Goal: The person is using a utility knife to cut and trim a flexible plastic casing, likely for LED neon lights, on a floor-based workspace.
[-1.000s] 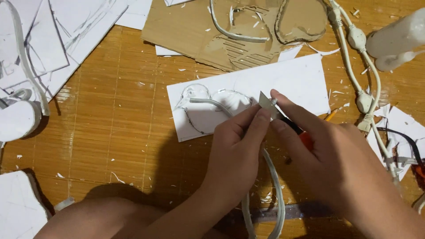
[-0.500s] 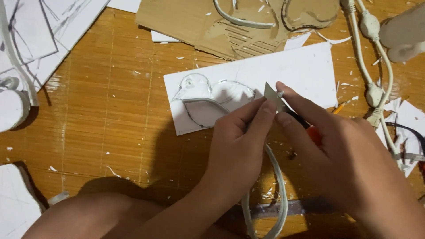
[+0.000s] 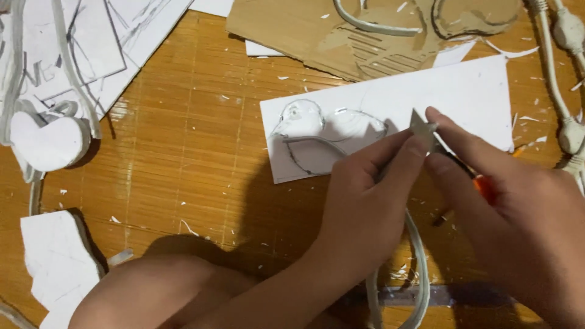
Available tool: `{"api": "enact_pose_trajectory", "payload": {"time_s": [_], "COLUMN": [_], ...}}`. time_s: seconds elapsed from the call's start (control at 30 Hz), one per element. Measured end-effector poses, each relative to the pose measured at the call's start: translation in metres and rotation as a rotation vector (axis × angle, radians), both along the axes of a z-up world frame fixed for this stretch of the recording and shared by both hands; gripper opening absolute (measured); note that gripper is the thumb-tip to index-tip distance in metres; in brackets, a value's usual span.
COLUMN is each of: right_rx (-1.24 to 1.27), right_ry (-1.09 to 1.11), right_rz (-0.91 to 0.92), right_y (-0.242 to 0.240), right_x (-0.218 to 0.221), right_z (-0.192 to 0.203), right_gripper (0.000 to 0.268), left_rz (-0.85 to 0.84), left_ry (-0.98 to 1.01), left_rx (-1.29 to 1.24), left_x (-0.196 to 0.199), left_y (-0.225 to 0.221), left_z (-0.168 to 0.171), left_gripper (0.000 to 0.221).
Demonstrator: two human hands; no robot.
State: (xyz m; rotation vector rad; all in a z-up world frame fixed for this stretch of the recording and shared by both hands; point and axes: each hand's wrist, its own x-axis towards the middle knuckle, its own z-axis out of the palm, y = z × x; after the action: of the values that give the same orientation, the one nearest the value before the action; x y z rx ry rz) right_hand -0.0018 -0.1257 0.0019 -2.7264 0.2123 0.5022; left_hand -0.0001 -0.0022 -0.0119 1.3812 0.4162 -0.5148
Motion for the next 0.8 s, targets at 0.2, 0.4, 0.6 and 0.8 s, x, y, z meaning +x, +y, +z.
{"api": "enact_pose_trajectory", "payload": {"time_s": [0.2,0.4,0.6,0.8], "right_rx": [0.22,0.506,0.639,0.611], "right_ry": [-0.058,0.173,0.237,0.027], "right_rz": [0.06,-0.234,-0.204,-0.036], "right_y": [-0.008,-0.008,-0.02,-0.014], "right_x": [-0.001,0.004,0.007,0.002], "right_z": [-0.006,-0.007,-0.019,-0.018], "right_gripper": [0.041,0.044,0.054,0.046], "left_rz": [0.006,-0.025,0.0,-0.02], "left_ry": [0.012,-0.01,0.014,-0.009], "left_rx": [-0.058,-0.028,-0.089,0.048], "left_x": [0.001,0.0,0.002,0.001], "left_y": [0.001,0.001,0.003,0.003], "left_z": [0.003,-0.001,0.0,0.0], "left_gripper": [0.044,0.044,0.041,0.04]}}
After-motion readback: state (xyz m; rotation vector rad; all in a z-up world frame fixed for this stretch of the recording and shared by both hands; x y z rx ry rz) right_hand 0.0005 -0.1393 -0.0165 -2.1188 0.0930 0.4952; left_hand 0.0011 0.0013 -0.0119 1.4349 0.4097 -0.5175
